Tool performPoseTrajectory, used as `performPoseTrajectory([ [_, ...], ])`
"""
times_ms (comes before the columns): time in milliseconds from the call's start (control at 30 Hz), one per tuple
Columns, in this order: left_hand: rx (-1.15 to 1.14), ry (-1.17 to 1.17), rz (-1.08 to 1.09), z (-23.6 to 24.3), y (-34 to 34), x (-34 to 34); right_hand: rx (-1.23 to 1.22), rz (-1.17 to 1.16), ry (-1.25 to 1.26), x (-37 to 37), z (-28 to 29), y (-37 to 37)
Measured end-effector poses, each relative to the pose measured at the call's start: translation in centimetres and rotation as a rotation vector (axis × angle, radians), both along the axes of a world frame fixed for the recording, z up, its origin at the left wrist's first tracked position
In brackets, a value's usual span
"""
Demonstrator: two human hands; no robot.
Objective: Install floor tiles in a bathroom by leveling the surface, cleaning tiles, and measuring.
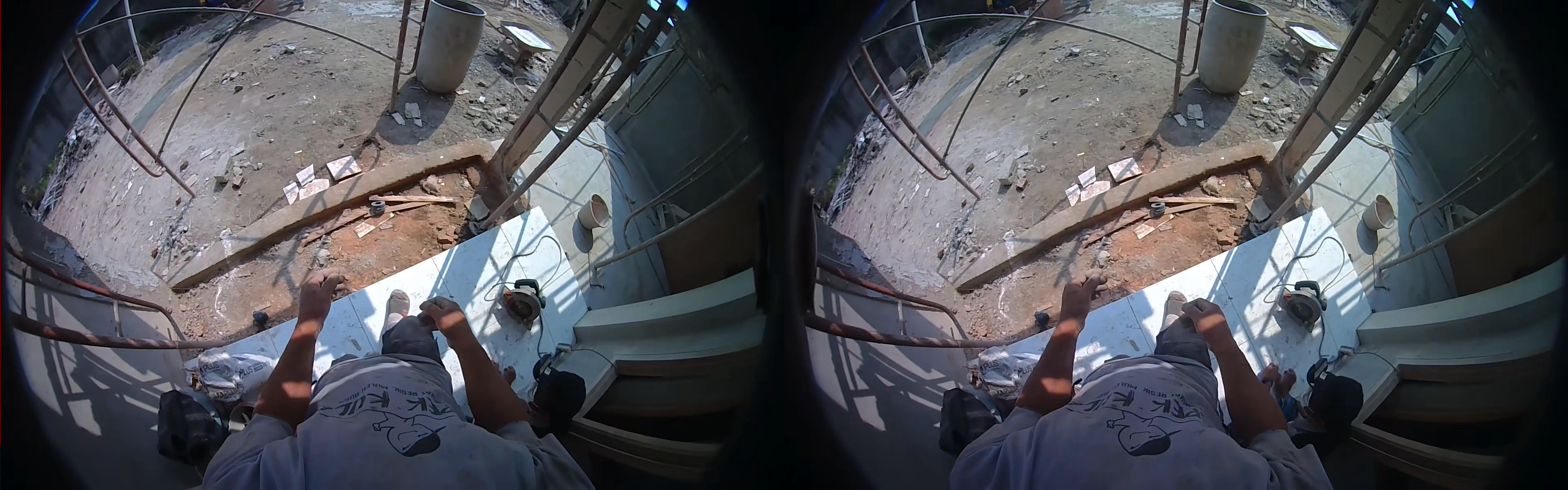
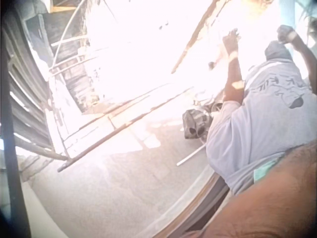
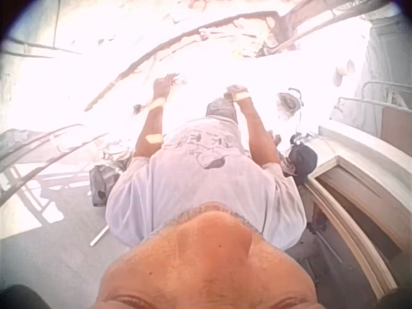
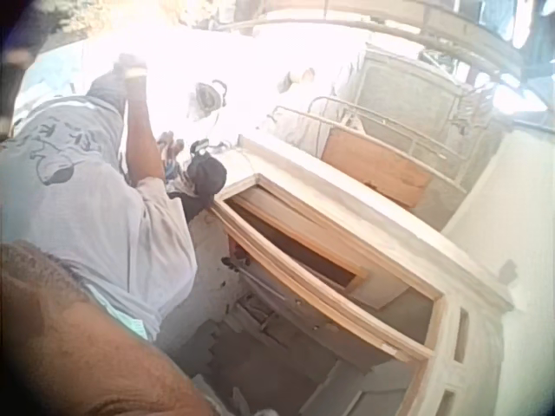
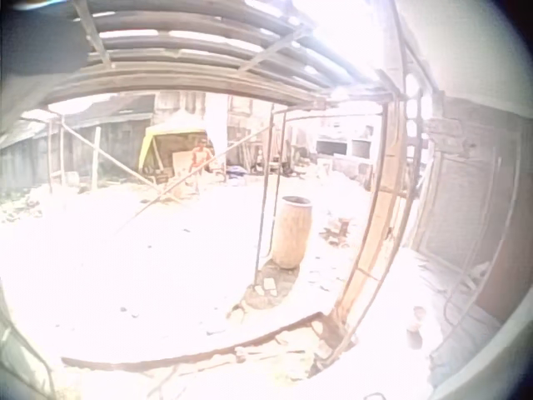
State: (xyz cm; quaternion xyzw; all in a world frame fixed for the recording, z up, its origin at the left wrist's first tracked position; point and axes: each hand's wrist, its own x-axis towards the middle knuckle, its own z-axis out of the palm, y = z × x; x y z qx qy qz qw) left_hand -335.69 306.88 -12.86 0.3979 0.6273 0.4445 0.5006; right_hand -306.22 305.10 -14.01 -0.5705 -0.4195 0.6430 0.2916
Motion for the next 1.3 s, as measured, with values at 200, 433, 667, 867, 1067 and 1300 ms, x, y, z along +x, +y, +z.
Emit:
performPoseTrajectory([
  [200,-0.206,-0.017,0.147,-3.7,7.6,-1.3,-0.196,0.073,-0.024,-0.6,-2.0,13.9],
  [433,0.027,0.235,0.293,0.1,25.9,0.0,-0.086,0.232,0.04,0.2,-1.6,33.6],
  [667,-0.149,-0.167,0.307,-2.5,39.2,4.3,-0.044,0.204,0.048,0.5,2.2,49.7],
  [867,-0.147,-0.228,-0.054,-7.2,58.9,7.1,-0.087,0.064,0.116,1.5,-0.8,62.6],
  [1067,-0.263,-0.255,-0.239,-7.8,84.7,13.4,-0.054,-0.064,-0.158,7.8,-3.5,80.6],
  [1300,0.054,-0.139,-0.633,2.5,108.6,24.0,-0.06,-0.5,0.021,15.9,1.8,95.6],
])
